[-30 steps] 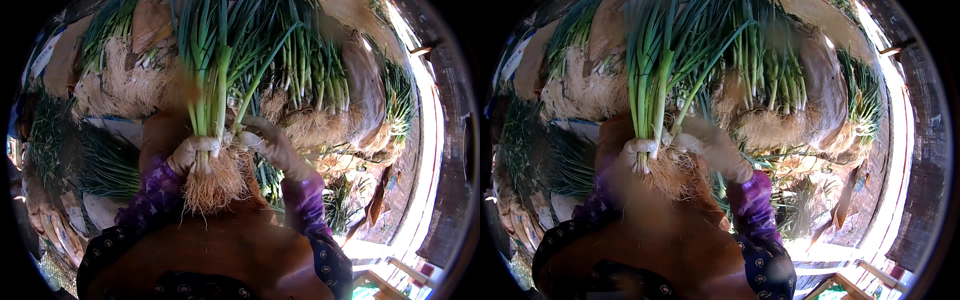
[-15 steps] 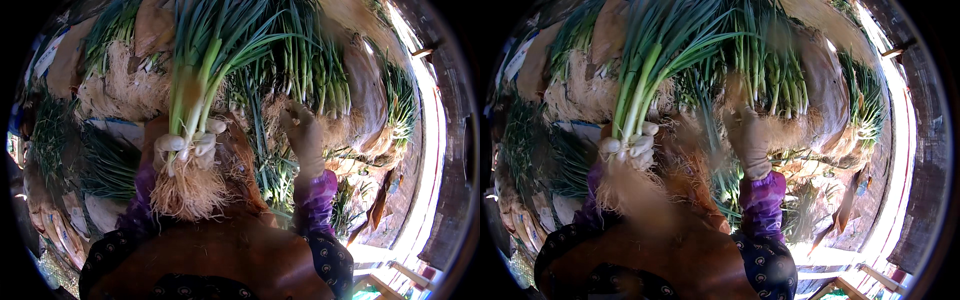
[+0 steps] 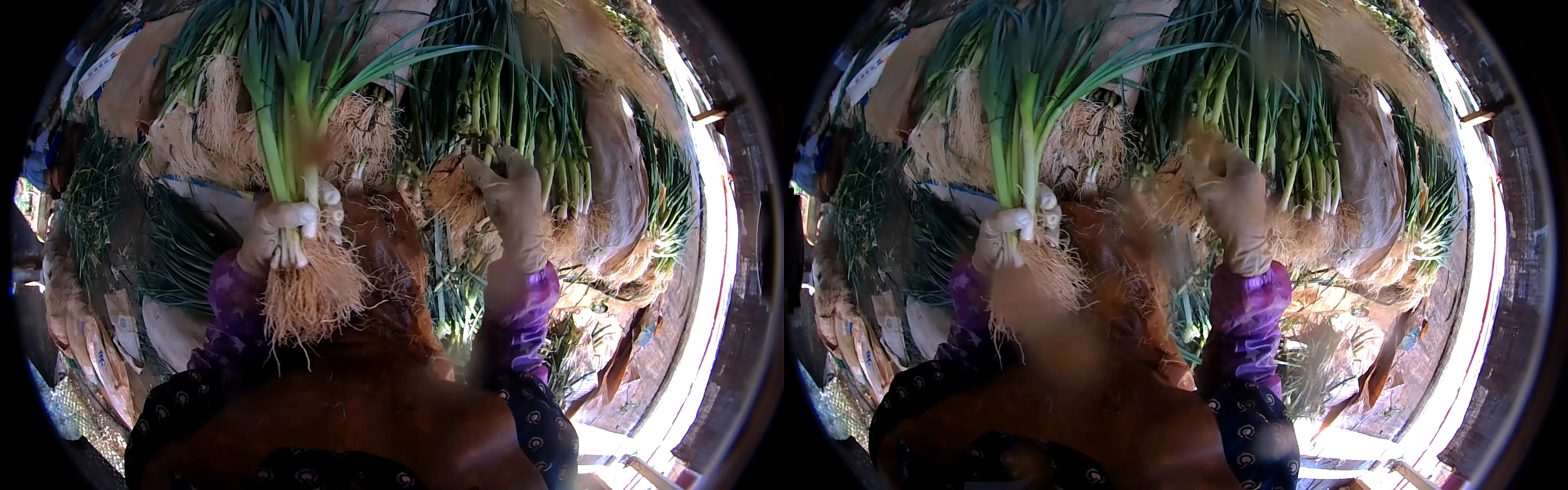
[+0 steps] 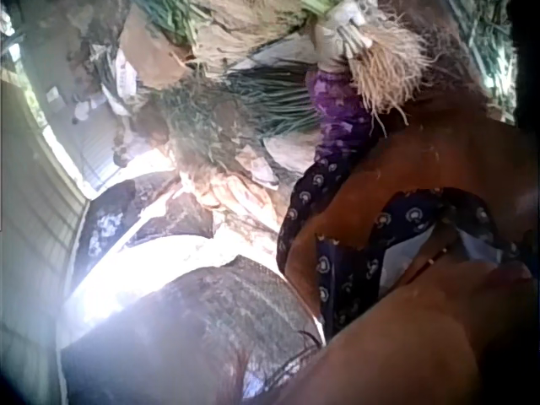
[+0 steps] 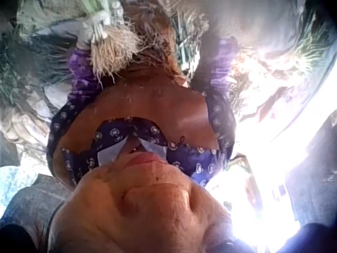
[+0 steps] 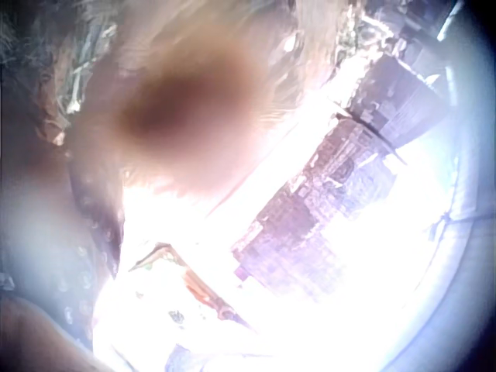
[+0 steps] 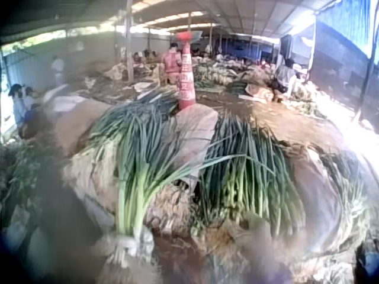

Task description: The person sorts green onions by hand, peeling away outer layers and grouping them into bundles.

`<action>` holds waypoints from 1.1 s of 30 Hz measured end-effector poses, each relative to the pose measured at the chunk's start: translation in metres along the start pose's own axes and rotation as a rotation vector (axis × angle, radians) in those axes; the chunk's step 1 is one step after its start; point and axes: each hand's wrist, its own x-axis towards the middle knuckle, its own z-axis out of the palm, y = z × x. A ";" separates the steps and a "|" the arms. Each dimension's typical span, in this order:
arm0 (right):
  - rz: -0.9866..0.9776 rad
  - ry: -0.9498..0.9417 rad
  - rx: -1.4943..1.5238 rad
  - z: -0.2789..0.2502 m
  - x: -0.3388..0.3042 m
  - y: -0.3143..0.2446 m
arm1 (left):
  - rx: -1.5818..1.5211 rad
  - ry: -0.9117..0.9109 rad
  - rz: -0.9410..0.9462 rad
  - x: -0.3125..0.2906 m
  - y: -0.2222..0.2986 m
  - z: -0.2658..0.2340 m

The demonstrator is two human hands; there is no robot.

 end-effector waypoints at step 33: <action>0.079 -0.330 0.405 0.030 -0.086 0.020 | 0.057 -0.093 -0.088 0.025 -0.045 0.021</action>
